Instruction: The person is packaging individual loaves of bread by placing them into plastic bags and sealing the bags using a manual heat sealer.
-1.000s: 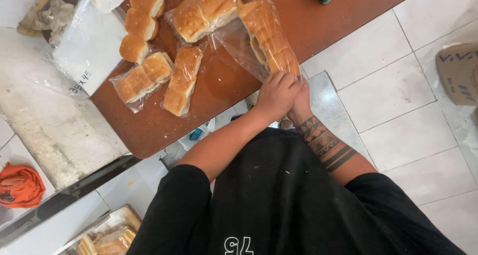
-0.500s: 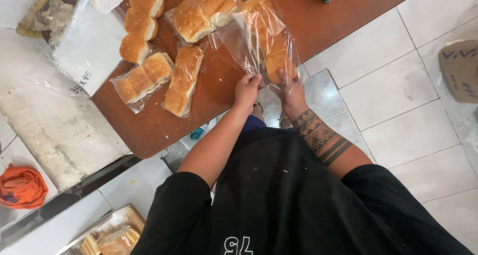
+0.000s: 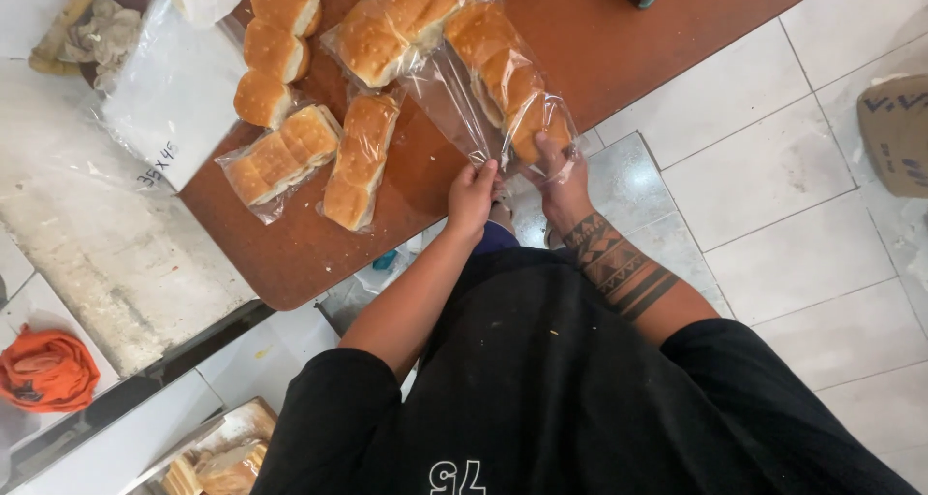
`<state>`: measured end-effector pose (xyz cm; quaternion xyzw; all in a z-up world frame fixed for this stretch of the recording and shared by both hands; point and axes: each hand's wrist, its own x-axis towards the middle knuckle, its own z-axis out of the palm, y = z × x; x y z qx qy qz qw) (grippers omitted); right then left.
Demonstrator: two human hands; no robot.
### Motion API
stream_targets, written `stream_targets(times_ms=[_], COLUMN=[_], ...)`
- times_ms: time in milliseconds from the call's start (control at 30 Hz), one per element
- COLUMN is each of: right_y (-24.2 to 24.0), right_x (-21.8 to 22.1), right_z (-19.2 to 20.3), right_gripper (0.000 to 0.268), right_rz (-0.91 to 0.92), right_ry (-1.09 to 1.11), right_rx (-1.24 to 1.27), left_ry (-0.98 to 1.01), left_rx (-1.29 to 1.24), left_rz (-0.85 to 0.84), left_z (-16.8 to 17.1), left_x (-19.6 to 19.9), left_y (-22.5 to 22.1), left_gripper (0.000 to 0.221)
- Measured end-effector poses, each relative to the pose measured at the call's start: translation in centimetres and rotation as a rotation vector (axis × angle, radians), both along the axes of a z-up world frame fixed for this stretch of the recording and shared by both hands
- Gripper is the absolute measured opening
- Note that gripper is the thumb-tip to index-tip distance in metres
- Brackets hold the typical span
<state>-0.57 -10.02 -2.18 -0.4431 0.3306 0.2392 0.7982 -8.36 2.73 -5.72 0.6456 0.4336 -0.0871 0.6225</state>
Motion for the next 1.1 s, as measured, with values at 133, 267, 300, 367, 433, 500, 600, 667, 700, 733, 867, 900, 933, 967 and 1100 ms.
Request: stream_targets(times_ms=[133, 267, 300, 367, 433, 500, 600, 667, 700, 733, 867, 900, 933, 967, 1100], right_y=[-1.0, -1.8, -2.3, -3.3, -4.9, -6.8, -9.7, -11.1, -10.8, -10.5, -7.2, -6.1, -5.2, -4.3, -3.0], right_x=[0.9, 0.5, 0.3, 0.1, -0.3, -0.3, 0.5, 1.6, 2.5, 3.3, 7.3, 8.0, 8.7, 9.0, 9.4], right_z=[-3.5, -3.4, -3.8, -4.6, -6.9, -9.8, -12.4, -10.6, -9.6, -8.7, -5.3, -4.8, -4.4, -4.0, -4.1], right_gripper=[0.063, 0.062, 0.062, 0.059, 0.052, 0.045, 0.030, 0.024, 0.024, 0.023, 0.029, 0.029, 0.035, 0.042, 0.053], right_rz=[-0.088, -0.055, -0.051, 0.071, 0.132, 0.191, 0.358, 0.275, 0.282, 0.250, 0.529, 0.528, 0.663, 0.797, 0.769], right_ry=[-0.001, -0.025, -0.022, -0.117, -0.169, -0.225, -0.358, -0.564, -0.565, -0.581, -0.557, -0.562, -0.527, -0.486, -0.401], right_rx=[0.008, -0.009, -0.010, -0.147, -0.219, -0.292, -0.447, -0.842, -0.841, -0.850, -0.834, -0.834, -0.849, -0.860, -0.796], left_ry=[-0.005, -0.043, -0.040, -0.037, -0.033, -0.033, -0.019, -0.018, -0.017, -0.013, 0.003, -0.001, 0.023, 0.052, 0.106], left_rx=[-0.093, -0.200, -0.200, -0.204, -0.204, -0.206, -0.218, -0.197, -0.198, -0.151, 0.142, 0.142, 0.263, 0.384, 0.495], left_rz=[0.129, 0.190, 0.194, 0.173, 0.164, 0.153, 0.151, 0.223, 0.229, 0.289, 0.317, 0.319, 0.199, 0.075, -0.147], left_z=[0.7, -0.5, -0.7, -1.1, -1.0, -0.6, 0.0, -0.1, -1.0, -2.0, -7.3, -5.8, -4.3, -2.8, 3.4], left_x=[0.1, 0.1, 0.1, 0.1, -0.1, 0.0, 0.6, 1.4, 2.3, 3.1, 5.5, 5.9, 6.3, 6.4, 8.4], left_y=[0.6, 0.8, 0.8, 1.0, 0.9, 1.0, 1.5, 2.0, 2.4, 2.7, 3.3, 3.4, 3.4, 3.4, 4.5], left_gripper=[0.032, 0.034, 0.034, 0.034, 0.035, 0.035, 0.037, 0.052, 0.052, 0.061, 0.035, 0.035, 0.036, 0.040, 0.048])
